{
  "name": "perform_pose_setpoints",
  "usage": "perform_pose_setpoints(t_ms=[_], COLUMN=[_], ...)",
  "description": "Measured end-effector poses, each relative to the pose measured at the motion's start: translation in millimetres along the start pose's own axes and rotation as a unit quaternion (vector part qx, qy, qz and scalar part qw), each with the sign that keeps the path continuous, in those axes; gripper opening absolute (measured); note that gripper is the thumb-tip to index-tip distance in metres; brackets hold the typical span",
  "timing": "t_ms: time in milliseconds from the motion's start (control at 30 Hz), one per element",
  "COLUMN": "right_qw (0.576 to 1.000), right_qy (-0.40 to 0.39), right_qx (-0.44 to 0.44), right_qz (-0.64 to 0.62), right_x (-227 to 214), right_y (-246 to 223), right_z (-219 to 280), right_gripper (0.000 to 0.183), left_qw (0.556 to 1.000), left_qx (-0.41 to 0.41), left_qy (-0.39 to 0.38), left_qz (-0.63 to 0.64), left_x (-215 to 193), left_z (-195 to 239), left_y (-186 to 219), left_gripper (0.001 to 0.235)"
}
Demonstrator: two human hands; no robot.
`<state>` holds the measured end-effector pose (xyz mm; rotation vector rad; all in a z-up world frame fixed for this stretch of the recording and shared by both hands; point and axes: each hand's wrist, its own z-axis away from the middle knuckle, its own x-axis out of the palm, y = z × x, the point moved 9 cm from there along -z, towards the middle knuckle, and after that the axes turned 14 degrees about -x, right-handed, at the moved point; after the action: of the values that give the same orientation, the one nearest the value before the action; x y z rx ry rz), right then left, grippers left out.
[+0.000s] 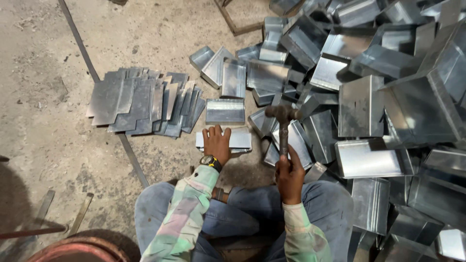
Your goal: The person hammers rectangular metal sheets by hand to fold their edges.
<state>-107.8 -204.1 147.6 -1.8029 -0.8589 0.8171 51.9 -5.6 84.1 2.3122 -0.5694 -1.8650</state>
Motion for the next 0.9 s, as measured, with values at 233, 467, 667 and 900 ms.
perform_pose_setpoints(t_ms=[233, 467, 667, 900], right_qw=[0.986, 0.965, 0.99, 0.998], right_qy=[-0.007, -0.055, -0.084, -0.046], right_qx=[-0.147, -0.154, -0.059, 0.034], right_qz=[0.075, 0.205, 0.099, 0.002], right_x=[9.4, 20.9, 23.2, 8.5], right_y=[-20.5, -10.2, 31.8, 70.1], right_z=[16.5, 7.0, 17.2, 14.9], right_gripper=[0.045, 0.041, 0.044, 0.044], left_qw=[1.0, 0.999, 0.997, 0.996], left_qx=[-0.012, -0.02, -0.032, -0.064], left_qy=[0.006, 0.031, 0.036, 0.047], left_qz=[0.004, -0.013, -0.057, -0.027], left_x=[-8.5, 3.4, 12.0, 42.9], left_z=[-1.7, -4.0, -7.3, -13.7], left_y=[4.2, 0.9, -1.8, -17.2], left_gripper=[0.062, 0.047, 0.029, 0.027])
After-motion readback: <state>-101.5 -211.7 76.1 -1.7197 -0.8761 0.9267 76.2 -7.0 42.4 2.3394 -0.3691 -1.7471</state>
